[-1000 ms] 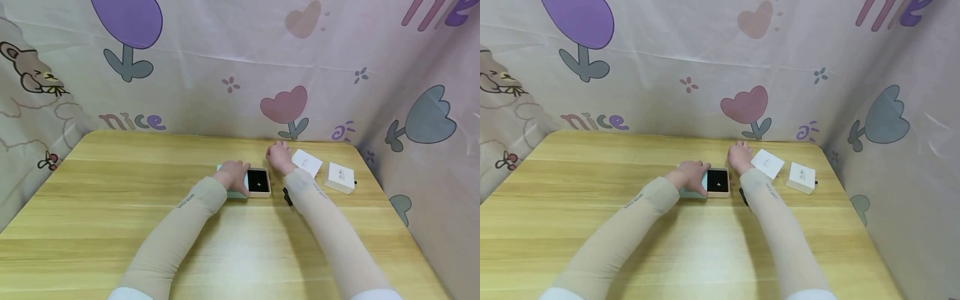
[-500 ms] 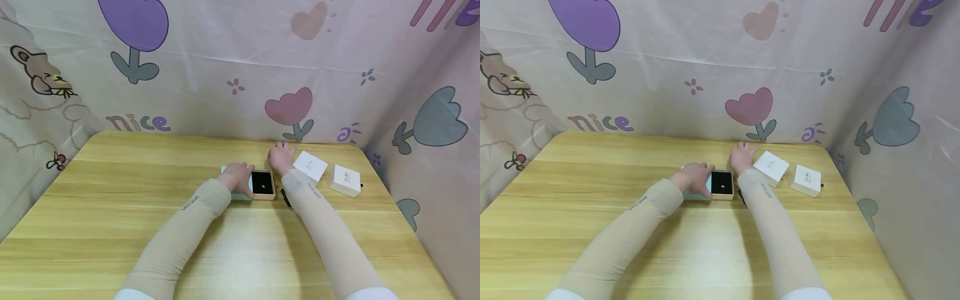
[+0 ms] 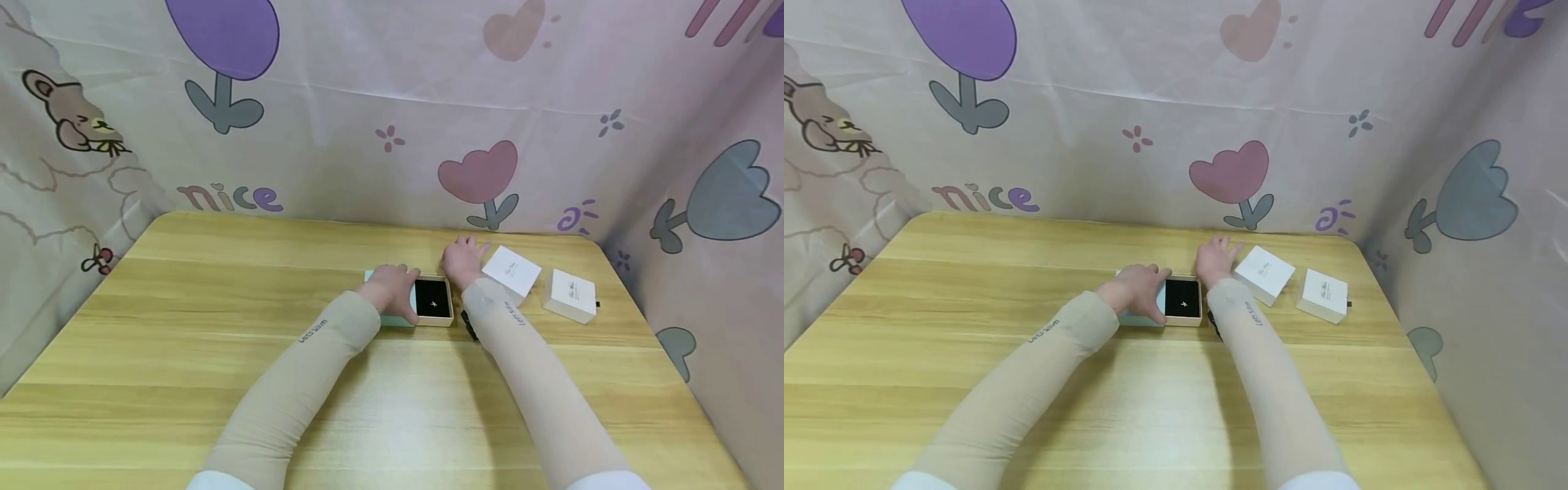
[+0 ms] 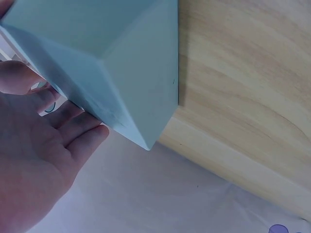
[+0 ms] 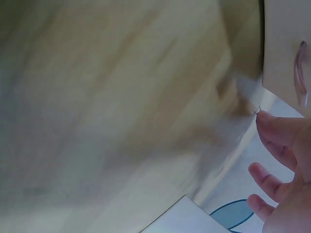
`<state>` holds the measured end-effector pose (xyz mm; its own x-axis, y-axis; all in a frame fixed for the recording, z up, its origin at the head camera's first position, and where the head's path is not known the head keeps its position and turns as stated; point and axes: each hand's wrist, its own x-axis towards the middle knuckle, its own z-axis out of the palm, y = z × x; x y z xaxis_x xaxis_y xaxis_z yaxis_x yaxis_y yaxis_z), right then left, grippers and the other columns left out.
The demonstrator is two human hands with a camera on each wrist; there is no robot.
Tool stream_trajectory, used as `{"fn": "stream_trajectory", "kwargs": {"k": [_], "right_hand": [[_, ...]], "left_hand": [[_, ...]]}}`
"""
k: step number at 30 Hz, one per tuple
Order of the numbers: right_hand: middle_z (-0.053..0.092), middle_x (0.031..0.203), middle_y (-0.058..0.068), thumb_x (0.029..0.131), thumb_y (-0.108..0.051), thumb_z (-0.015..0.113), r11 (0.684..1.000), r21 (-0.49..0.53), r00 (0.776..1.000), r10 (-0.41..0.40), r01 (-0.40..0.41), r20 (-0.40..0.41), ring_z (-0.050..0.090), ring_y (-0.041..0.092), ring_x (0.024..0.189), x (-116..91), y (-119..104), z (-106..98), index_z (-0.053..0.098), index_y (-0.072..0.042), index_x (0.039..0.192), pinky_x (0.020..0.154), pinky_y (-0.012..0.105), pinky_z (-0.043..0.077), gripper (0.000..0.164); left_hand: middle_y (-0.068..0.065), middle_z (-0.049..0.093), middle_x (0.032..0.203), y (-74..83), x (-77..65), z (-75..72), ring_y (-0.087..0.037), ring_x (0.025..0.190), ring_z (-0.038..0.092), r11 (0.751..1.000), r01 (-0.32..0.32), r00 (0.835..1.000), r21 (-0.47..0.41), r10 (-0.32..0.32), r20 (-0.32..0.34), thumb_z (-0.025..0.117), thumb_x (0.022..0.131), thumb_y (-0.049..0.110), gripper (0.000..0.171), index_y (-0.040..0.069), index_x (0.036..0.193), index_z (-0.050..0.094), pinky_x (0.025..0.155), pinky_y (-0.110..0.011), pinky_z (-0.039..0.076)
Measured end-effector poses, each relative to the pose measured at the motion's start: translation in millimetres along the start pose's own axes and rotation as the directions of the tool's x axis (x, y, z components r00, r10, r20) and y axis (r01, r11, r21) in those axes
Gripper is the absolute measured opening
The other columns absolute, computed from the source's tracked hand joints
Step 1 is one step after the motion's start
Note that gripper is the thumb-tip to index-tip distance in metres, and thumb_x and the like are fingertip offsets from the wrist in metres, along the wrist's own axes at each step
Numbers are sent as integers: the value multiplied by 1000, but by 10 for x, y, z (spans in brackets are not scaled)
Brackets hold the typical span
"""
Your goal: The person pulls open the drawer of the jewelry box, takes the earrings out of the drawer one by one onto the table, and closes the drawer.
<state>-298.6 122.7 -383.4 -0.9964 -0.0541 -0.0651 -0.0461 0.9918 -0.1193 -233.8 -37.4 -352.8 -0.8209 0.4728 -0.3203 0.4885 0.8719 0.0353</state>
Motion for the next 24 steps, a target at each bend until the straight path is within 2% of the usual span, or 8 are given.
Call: {"fn": "stream_trajectory", "kwargs": {"k": [4, 8, 11, 15, 19, 24], "right_hand": [[49, 127, 18, 86, -20, 60, 1000, 23, 1000, -1, 2, -9, 29, 40, 129, -24, 52, -44, 71, -10, 96, 106, 70, 2, 17], [48, 128, 19, 88, -22, 61, 996, 82, 997, -32, 37, -68, 28, 41, 129, -82, 53, -201, 70, -11, 100, 106, 70, 6, 19], [49, 127, 19, 87, -21, 63, 989, 114, 992, -80, 91, -102, 29, 41, 128, -170, 43, -314, 71, -10, 95, 106, 66, 12, 16], [52, 125, 16, 86, -20, 64, 980, 98, 982, -166, 174, -88, 34, 40, 124, -302, 28, -386, 71, -11, 91, 104, 60, 20, 13], [54, 124, 14, 87, -19, 63, 968, 85, 970, -233, 238, -61, 38, 37, 122, -446, 13, -371, 72, -11, 89, 104, 57, 24, 12], [53, 125, 14, 86, -19, 65, 954, 58, 955, -292, 295, -51, 37, 35, 123, -617, 10, -286, 73, -12, 84, 106, 57, 23, 11]], "left_hand": [[-12, 42, 144, 19, 15, 12, -29, 118, 53, 1000, -8, 1000, -12, 8, 6, 67, 72, 55, 94, 13, 146, 29, 99, -37, 44], [-13, 45, 141, -2, 22, 4, -29, 117, 53, 1000, -10, 1000, -23, 10, 2, 69, 71, 53, 93, 11, 145, 30, 100, -37, 44], [-13, 44, 141, -16, 30, 5, -29, 118, 52, 1000, -8, 1000, -27, 8, 2, 69, 71, 53, 94, 11, 145, 29, 100, -38, 43], [-14, 40, 145, -41, 31, -8, -30, 118, 52, 999, -2, 1000, -34, 3, 18, 69, 72, 54, 96, 11, 147, 27, 102, -39, 43], [-15, 39, 146, -47, 27, -22, -31, 120, 51, 999, -2, 999, -42, 3, 32, 69, 72, 55, 97, 11, 148, 26, 103, -39, 42], [-14, 42, 143, -16, 33, -33, -29, 116, 53, 999, -9, 999, -47, 10, 31, 70, 72, 54, 97, 11, 147, 26, 101, -39, 43]]}}
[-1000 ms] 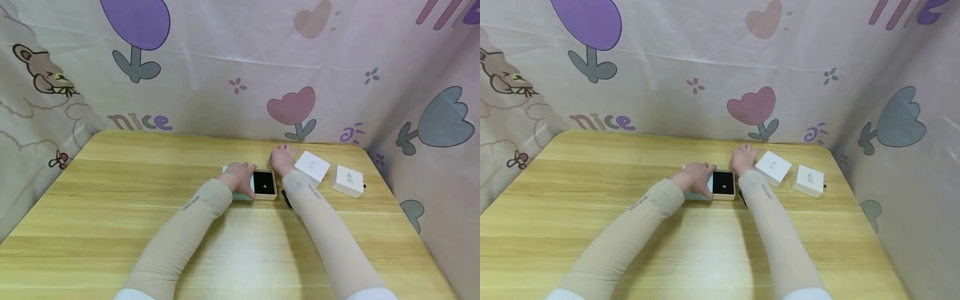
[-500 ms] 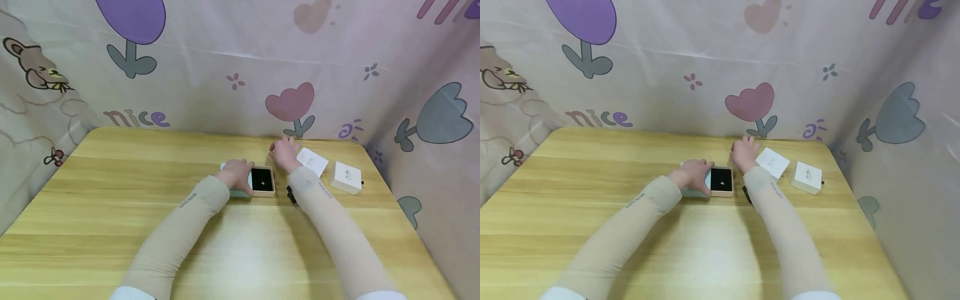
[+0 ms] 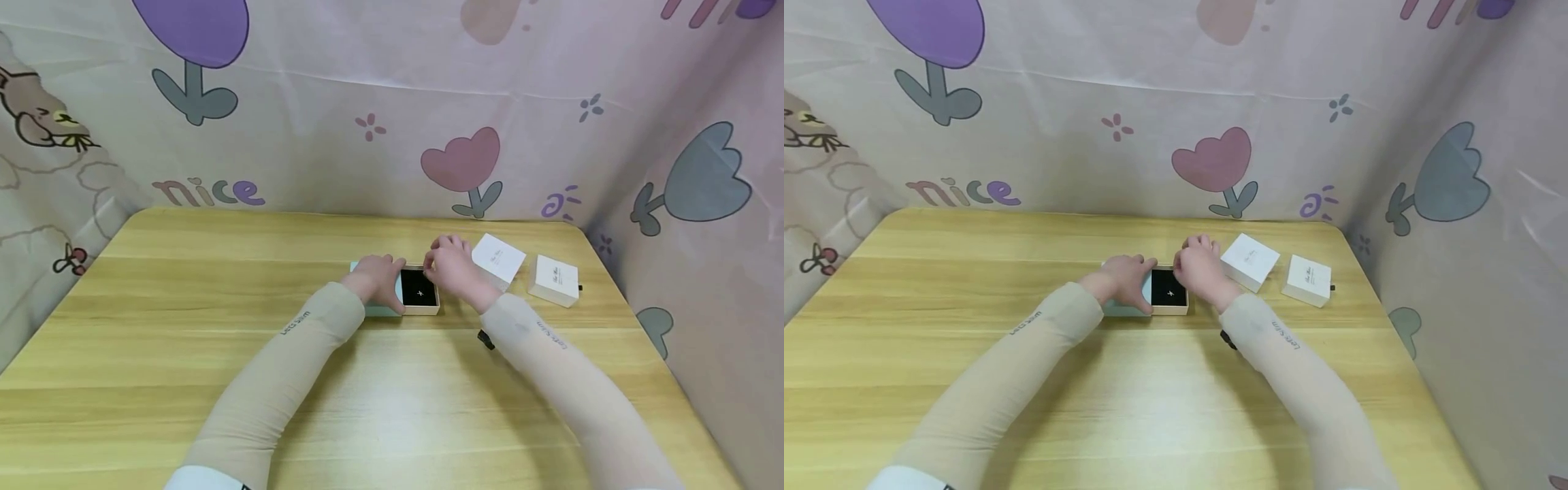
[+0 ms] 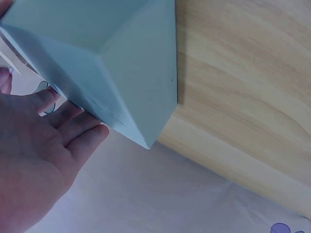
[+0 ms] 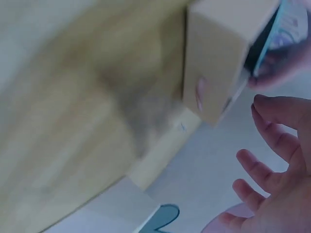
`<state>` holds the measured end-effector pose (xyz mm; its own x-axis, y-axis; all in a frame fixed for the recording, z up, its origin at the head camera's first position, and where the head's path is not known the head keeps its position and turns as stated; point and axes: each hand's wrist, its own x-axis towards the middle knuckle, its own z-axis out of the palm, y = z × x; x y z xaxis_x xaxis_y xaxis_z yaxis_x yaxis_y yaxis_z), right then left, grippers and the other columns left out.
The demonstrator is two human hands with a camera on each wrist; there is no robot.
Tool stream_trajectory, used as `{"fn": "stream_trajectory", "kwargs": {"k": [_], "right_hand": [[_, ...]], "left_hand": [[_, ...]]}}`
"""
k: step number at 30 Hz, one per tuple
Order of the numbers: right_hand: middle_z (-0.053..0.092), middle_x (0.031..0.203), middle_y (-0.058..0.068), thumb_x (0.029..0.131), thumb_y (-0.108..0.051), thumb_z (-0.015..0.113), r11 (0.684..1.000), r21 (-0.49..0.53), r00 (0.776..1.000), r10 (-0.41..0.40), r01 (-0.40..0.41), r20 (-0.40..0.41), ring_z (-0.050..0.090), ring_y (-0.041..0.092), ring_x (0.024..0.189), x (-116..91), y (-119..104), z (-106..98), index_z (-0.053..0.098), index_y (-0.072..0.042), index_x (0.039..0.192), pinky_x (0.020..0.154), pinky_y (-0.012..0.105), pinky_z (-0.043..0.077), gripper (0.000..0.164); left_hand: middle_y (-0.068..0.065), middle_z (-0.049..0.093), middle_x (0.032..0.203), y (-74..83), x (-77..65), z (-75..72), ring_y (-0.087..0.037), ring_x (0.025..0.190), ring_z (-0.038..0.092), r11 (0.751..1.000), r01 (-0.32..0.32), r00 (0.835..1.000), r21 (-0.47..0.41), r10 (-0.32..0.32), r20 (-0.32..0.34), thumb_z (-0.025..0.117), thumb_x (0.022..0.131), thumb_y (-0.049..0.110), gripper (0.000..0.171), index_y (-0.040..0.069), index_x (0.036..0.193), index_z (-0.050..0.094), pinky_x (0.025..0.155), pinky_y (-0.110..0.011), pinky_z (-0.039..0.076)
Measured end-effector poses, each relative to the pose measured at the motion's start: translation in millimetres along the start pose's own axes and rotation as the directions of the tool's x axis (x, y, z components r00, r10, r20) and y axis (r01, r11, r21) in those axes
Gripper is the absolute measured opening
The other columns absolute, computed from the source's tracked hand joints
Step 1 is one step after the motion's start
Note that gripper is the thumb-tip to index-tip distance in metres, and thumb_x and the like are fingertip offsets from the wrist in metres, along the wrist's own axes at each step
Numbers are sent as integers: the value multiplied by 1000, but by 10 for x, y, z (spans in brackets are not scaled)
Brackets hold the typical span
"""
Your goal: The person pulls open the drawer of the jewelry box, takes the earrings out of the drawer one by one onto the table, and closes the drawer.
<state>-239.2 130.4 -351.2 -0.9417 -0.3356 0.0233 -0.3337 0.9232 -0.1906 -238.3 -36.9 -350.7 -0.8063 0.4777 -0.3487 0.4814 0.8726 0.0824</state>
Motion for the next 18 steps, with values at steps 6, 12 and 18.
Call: {"fn": "stream_trajectory", "kwargs": {"k": [6, 12, 18], "right_hand": [[52, 130, 12, 80, -30, 72, 992, -123, 999, -36, 39, 25, 36, 35, 125, -121, -51, 142, 71, -17, 73, 105, 60, 22, 15], [52, 130, 11, 80, -28, 73, 984, -158, 997, -75, 77, 16, 36, 35, 126, -153, -74, 175, 69, -17, 69, 105, 65, 20, 16], [55, 127, 10, 80, -23, 71, 971, -206, 993, -114, 120, 39, 37, 34, 126, -155, -127, 173, 70, -15, 72, 104, 69, 19, 11]], "left_hand": [[-14, 45, 139, -3, 2, 16, -28, 111, 55, 1000, -4, 1000, 10, 4, -8, 69, 72, 53, 94, 11, 146, 28, 98, -38, 45], [-14, 42, 143, 0, 1, -1, -29, 115, 53, 1000, -1, 1000, 8, 1, 0, 68, 73, 53, 95, 12, 148, 26, 100, -38, 43], [-14, 39, 146, 3, 4, -5, -30, 118, 52, 1000, 6, 1000, 17, -6, 13, 67, 73, 54, 97, 12, 149, 23, 101, -38, 43]]}}
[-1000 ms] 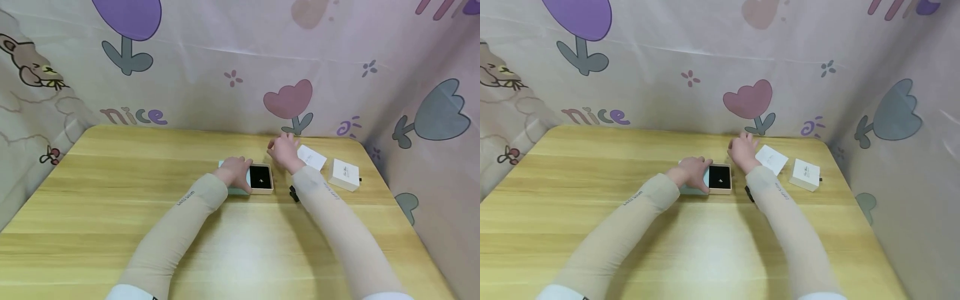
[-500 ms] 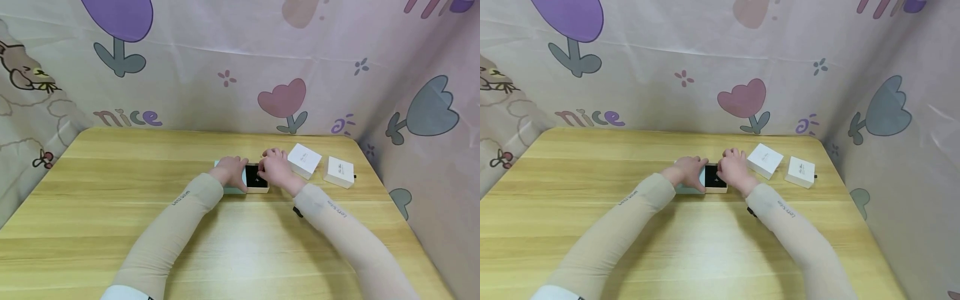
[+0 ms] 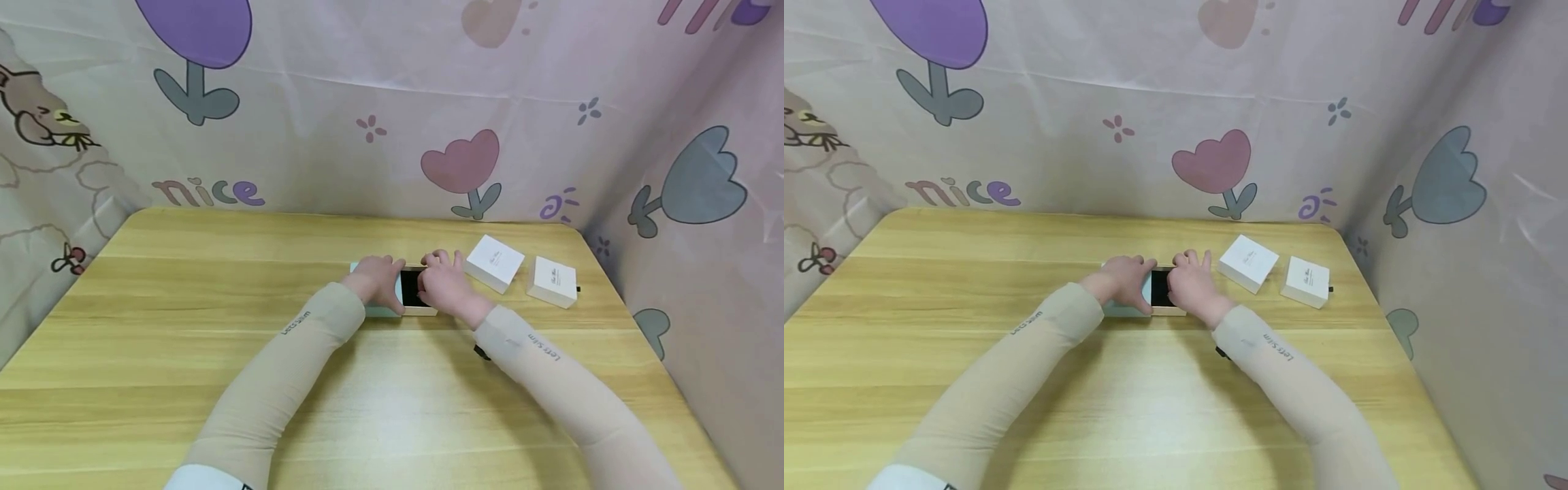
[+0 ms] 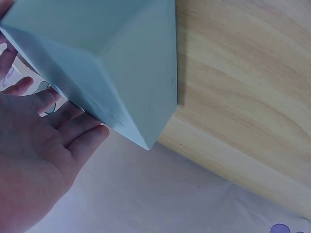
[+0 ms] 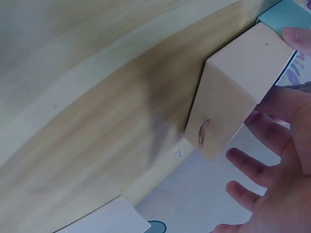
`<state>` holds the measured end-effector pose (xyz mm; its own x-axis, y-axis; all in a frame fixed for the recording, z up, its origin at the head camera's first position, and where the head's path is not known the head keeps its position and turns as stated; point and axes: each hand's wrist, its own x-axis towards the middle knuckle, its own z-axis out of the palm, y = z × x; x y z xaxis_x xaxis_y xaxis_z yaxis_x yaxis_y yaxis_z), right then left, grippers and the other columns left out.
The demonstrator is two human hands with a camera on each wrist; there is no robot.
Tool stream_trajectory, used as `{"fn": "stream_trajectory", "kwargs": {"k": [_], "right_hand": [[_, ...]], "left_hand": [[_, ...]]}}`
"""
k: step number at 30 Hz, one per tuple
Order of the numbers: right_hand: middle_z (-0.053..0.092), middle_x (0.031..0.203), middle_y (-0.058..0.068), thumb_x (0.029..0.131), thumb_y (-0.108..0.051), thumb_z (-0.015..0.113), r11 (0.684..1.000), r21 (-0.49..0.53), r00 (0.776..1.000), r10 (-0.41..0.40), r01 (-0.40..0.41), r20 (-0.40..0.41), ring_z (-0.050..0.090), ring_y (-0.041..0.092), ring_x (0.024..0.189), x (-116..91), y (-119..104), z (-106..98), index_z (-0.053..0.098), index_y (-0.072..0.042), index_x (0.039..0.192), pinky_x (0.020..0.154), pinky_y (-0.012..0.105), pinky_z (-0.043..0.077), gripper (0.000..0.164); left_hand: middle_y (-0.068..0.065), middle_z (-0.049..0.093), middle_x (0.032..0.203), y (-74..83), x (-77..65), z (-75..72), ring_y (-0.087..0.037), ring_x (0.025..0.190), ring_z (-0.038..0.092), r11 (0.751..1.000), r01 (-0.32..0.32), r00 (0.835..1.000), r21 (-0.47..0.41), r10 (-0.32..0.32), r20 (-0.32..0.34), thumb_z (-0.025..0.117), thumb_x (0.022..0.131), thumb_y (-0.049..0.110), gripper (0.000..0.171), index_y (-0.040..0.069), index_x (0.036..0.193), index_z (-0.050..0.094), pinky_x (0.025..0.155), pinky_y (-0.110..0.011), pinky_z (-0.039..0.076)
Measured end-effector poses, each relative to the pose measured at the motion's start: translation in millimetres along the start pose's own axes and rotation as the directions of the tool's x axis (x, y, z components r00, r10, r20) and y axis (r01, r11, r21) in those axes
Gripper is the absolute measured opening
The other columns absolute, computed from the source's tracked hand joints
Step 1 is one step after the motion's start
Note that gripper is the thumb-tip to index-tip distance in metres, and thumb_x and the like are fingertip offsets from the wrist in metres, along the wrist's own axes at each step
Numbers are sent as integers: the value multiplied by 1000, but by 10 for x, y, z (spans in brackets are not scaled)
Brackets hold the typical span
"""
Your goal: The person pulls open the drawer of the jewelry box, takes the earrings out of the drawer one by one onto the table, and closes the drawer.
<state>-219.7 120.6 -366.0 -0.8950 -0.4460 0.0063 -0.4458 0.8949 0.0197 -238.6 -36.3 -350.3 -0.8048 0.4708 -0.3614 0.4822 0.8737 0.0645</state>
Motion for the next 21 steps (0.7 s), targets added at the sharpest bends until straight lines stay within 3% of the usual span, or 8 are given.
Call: {"fn": "stream_trajectory", "kwargs": {"k": [10, 17, 21], "right_hand": [[54, 121, 13, 85, -15, 61, 999, 5, 997, -42, 42, 61, 39, 36, 123, 27, -19, 5, 69, -9, 79, 102, 69, 24, 12], [52, 123, 13, 85, -14, 60, 978, 200, 987, -82, 53, 138, 37, 36, 121, 64, 71, -110, 68, -11, 79, 101, 63, 26, 10], [50, 126, 15, 87, -17, 58, 957, 289, 992, -41, 3, 123, 36, 36, 121, 132, 179, -247, 70, -10, 88, 101, 60, 26, 13]], "left_hand": [[-14, 40, 145, 3, -5, 26, -27, 111, 54, 1000, 0, 1000, 14, 0, 2, 67, 73, 56, 97, 12, 149, 23, 98, -37, 45], [-13, 42, 142, 9, -8, 37, -23, 100, 55, 1000, -1, 1000, 23, 1, 1, 66, 74, 57, 96, 12, 148, 24, 94, -36, 47], [-14, 39, 145, -1, -9, 27, -25, 107, 55, 1000, 0, 1000, 15, 0, -6, 67, 73, 57, 98, 12, 149, 24, 98, -37, 45]]}}
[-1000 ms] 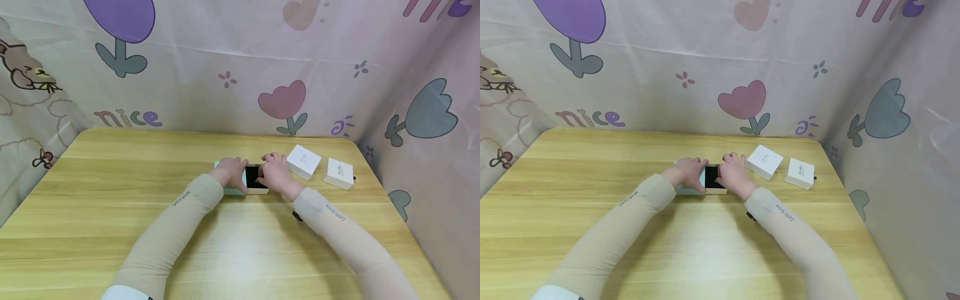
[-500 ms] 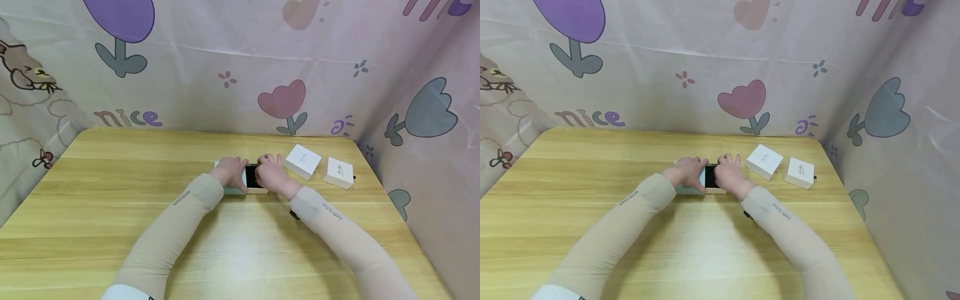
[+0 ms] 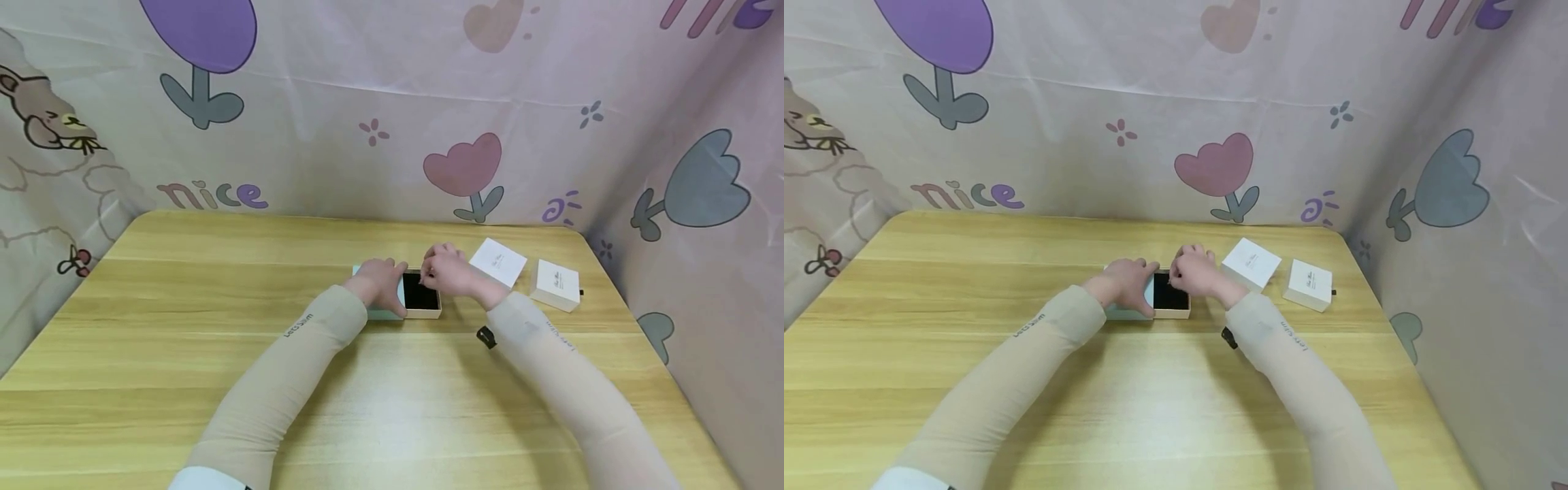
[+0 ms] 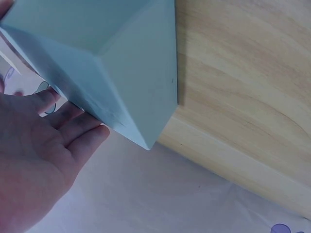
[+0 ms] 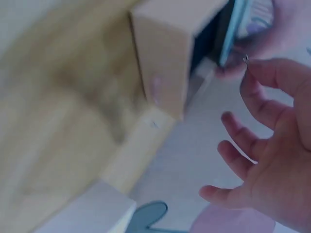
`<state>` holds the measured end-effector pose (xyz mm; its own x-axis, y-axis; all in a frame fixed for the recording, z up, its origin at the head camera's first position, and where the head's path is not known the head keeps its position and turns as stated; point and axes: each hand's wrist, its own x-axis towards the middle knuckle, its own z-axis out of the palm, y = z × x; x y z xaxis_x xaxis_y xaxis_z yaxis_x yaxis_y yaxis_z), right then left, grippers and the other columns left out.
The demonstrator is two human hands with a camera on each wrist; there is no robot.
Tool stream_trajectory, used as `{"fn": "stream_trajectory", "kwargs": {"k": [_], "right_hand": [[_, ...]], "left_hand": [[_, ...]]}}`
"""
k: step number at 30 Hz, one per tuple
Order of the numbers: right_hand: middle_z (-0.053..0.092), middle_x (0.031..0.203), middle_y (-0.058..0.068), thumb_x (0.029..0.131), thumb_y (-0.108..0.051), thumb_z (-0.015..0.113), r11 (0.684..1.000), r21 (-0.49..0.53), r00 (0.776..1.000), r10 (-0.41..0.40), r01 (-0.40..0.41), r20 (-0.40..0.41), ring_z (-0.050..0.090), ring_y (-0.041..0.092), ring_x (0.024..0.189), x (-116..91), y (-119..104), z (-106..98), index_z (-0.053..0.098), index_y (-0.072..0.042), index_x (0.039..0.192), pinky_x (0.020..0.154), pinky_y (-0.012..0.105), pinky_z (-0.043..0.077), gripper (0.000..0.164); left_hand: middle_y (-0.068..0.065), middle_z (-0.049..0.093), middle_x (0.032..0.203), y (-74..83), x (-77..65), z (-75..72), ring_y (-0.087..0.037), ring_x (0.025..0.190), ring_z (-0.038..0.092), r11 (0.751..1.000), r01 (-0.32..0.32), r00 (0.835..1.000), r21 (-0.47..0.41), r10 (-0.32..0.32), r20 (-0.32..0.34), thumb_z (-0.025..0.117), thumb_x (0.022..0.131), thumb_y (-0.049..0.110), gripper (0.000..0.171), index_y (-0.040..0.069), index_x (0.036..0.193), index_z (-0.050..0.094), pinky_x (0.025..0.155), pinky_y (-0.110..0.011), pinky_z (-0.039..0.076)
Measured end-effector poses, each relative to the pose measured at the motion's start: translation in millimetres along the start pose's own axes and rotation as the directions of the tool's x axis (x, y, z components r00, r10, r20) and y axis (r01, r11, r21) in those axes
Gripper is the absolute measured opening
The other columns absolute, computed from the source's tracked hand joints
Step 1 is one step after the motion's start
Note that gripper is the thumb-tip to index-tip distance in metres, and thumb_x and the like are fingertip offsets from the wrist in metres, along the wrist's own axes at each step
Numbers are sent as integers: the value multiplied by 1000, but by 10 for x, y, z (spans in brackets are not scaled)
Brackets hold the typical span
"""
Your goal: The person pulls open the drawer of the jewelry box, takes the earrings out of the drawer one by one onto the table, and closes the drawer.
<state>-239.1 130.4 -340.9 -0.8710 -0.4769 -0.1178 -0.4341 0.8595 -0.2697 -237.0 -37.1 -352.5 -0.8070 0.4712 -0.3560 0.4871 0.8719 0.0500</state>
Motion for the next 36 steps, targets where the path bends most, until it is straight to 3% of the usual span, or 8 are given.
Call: {"fn": "stream_trajectory", "kwargs": {"k": [8, 18, 24, 30, 36], "right_hand": [[46, 131, 20, 91, -16, 51, 988, 18, 982, 155, -154, -109, 28, 41, 127, 190, 198, -213, 67, -4, 92, 101, 59, 25, 20], [46, 118, 18, 88, -10, 47, 967, -51, 968, 249, -251, -38, 29, 38, 124, 384, 411, -93, 65, -2, 89, 102, 54, 25, 20], [47, 122, 20, 91, -12, 42, 950, -160, 964, 267, -266, -18, 32, 38, 121, 439, 402, -31, 65, -3, 83, 100, 55, 27, 26], [48, 126, 22, 92, -8, 40, 939, -223, 963, 270, -263, 2, 33, 38, 123, 467, 360, 37, 63, -2, 80, 105, 60, 19, 27], [48, 125, 20, 91, -5, 40, 929, -271, 965, 263, -251, 9, 33, 38, 123, 486, 331, 79, 65, -1, 92, 105, 62, 19, 26]], "left_hand": [[-15, 37, 147, -25, -1, -9, -32, 124, 48, 1000, 2, 1000, -30, -2, -18, 69, 73, 54, 96, 11, 147, 26, 105, -40, 39], [-14, 36, 148, -5, 11, -2, -30, 122, 49, 1000, -1, 1000, -5, 1, 1, 67, 73, 55, 96, 11, 148, 25, 104, -39, 41], [-12, 37, 147, -5, 19, 9, -31, 124, 48, 1000, 1, 1000, -11, -1, -7, 68, 73, 54, 96, 12, 148, 26, 104, -39, 40], [-12, 38, 147, -5, 12, 6, -32, 126, 47, 1000, 3, 1000, -9, -3, -8, 67, 73, 55, 96, 12, 148, 25, 107, -40, 37], [-11, 37, 148, -3, -1, 4, -32, 127, 46, 1000, 8, 1000, -14, -8, -8, 67, 74, 55, 96, 12, 148, 24, 107, -39, 37]]}}
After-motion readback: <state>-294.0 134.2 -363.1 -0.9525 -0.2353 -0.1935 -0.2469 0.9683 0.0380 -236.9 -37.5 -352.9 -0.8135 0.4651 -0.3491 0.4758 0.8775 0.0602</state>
